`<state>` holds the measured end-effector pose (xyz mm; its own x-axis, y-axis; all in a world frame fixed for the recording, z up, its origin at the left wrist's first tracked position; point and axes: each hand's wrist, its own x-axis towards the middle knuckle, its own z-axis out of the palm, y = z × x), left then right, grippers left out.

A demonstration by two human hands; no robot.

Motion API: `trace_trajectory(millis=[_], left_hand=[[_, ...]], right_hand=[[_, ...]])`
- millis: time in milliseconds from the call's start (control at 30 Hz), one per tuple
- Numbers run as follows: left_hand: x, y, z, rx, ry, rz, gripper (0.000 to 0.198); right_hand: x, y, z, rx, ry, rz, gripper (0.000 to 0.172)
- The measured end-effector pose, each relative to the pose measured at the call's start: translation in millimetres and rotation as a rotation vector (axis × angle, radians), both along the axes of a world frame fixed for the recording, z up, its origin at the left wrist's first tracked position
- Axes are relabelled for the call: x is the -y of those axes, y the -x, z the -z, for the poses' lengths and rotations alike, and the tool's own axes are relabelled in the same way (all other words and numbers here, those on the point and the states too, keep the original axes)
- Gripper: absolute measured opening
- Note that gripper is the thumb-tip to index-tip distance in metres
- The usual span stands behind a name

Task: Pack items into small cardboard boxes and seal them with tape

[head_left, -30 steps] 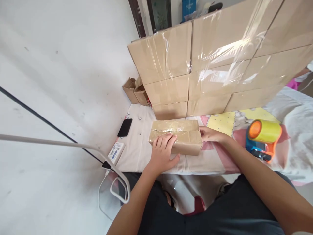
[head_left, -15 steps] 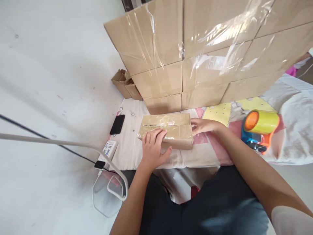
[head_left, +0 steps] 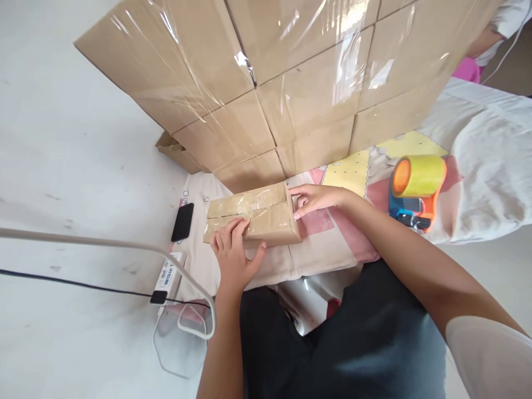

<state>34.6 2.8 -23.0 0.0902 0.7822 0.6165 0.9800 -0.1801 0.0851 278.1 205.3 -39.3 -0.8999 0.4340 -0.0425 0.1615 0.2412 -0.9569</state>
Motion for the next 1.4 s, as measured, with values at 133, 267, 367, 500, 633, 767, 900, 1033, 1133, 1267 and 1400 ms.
trace_trajectory(millis=[133,267,367,500,633,767,900,1033,1133,1267,1400], left_hand=[[-1,-1,0.5,0.008,-0.005,-0.018,0.053],[0,-2,0.9,0.017,-0.003,-0.026,0.053],[1,-3,1.2,0.014,-0.005,-0.028,0.052],[1,-7,1.9,-0.007,-0.001,-0.035,0.061],[-3,-22,1.3,-0.021,-0.045,-0.1,0.074],[-5,-58,5.9,0.082,-0.062,-0.234,0.088],[-8,-85,18.4,0.124,-0.154,-0.255,0.095],[-13,-89,25.0,0.172,-0.212,-0.277,0.09],[-13,-86,24.8,0.186,-0.213,-0.273,0.086],[-11,-87,24.4,0.206,-0.208,-0.285,0.087],[-11,-89,25.2,0.234,-0.168,-0.309,0.087]], right_hand=[[2,-2,-2.7,0.009,-0.025,0.04,0.072],[1,-3,-6.1,-0.013,-0.071,0.026,0.067],[-1,-1,-6.2,-0.051,-0.062,-0.029,0.065],[1,5,3.9,-0.065,-0.026,-0.012,0.067],[3,13,20.7,-0.134,-0.01,0.008,0.068],[7,14,25.3,-0.18,-0.06,0.002,0.061],[18,15,16.9,-0.178,-0.203,0.033,0.048],[27,18,12.6,-0.248,-0.246,0.013,0.047],[29,20,13.0,-0.247,-0.272,0.029,0.051],[28,21,11.7,-0.246,-0.303,0.032,0.053],[28,21,9.2,-0.258,-0.291,0.009,0.054]])
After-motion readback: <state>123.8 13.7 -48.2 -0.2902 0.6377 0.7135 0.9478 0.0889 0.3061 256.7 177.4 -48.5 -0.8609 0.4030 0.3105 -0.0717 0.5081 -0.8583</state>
